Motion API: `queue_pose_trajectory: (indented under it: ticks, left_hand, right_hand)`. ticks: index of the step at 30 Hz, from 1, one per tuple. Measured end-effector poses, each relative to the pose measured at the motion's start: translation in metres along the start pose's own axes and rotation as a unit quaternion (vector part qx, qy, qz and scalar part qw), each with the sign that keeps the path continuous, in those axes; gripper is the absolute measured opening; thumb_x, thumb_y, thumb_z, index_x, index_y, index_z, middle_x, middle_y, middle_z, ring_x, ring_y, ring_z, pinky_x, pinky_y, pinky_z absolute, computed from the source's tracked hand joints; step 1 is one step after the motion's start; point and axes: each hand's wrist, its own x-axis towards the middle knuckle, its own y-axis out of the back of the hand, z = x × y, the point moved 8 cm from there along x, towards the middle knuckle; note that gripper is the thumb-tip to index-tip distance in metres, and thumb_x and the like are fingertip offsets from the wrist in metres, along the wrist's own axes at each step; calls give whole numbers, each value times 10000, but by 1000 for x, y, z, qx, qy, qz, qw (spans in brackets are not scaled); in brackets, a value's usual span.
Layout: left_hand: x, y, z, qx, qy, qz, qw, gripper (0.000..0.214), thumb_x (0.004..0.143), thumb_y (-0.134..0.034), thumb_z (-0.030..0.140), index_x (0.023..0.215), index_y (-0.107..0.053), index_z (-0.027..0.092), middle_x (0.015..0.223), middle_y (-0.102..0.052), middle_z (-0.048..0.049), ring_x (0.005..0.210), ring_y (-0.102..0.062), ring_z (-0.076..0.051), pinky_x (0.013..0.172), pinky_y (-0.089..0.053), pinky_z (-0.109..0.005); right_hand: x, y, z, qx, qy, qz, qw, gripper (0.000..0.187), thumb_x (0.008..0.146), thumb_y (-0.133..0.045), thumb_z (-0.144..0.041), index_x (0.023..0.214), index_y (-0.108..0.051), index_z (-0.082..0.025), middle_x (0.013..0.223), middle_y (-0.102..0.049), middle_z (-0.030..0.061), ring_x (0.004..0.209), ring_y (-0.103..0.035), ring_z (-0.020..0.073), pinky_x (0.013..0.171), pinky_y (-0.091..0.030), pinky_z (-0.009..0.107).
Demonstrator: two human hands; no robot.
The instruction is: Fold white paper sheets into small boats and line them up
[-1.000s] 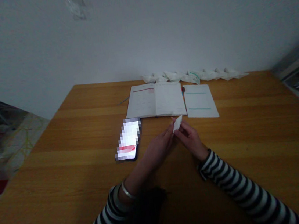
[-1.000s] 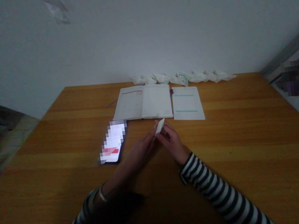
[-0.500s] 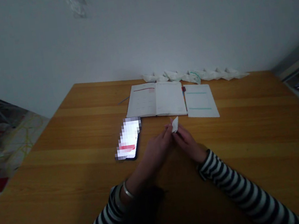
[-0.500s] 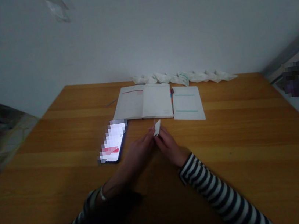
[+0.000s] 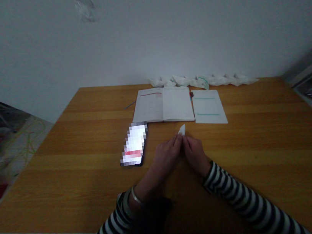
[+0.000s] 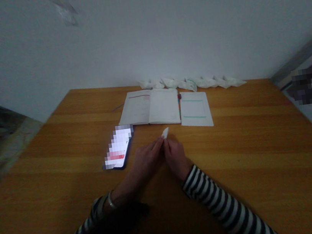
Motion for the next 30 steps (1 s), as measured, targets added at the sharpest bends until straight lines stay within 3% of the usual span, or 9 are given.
queue_pose_trajectory:
  ticks: [8, 11, 14, 17, 23, 30]
  left_hand:
    - [0, -1, 2, 35, -11, 12, 999, 471, 956, -476, 76, 1423, -419, 52, 1380, -580, -262, 1187, -650, -302, 899, -595, -402]
    - [-1, -1, 7, 18, -32, 19, 999, 554, 952, -471, 60, 1490, -343, 87, 1452, -512, -262, 1284, -580, -314, 957, -574, -430]
    - [0, -2, 13, 11, -48, 26, 998, 637, 954, -454, 48, 1550, -251, 147, 1493, -484, -224, 1369, -494, -322, 1003, -551, -459]
    - [1, -4, 15, 6, -38, 33, 999, 631, 962, -434, 48, 1555, -236, 132, 1518, -453, -223, 1400, -452, -326, 1028, -538, -459]
    - [0, -5, 4, -12, 5, 60, 998, 694, 928, -427, -5, 1567, -196, 139, 1524, -430, -244, 1362, -506, -304, 1016, -548, -434]
    - [-6, 9, 5, -78, -47, 114, 989, 714, 931, -436, -5, 1577, -205, 194, 1530, -442, -203, 1391, -473, -275, 1069, -510, -433]
  right_hand:
    - [6, -1, 15, 58, -40, -6, 997, 414, 894, -537, -411, 549, -556, -182, 503, -483, -26, 517, -420, 127, 495, -325, 245]
    - [6, 1, 17, 106, -51, 8, 993, 327, 848, -599, -384, 609, -659, -168, 555, -596, -3, 553, -514, 147, 538, -403, 253]
    - [4, 1, 20, 179, -72, 24, 981, 202, 813, -651, -342, 787, -752, -170, 748, -740, 43, 713, -658, 200, 683, -516, 302]
    - [1, 0, 24, 219, -85, 45, 971, 187, 810, -673, -344, 807, -754, -174, 790, -762, 55, 755, -687, 212, 734, -548, 331]
    - [-5, 3, 23, 158, -66, 87, 981, 196, 828, -671, -327, 756, -742, -159, 680, -715, 26, 632, -630, 177, 622, -520, 286]
    - [-8, 11, 14, 105, -22, 108, 988, 220, 845, -645, -277, 665, -696, -162, 604, -628, -6, 555, -543, 138, 561, -462, 254]
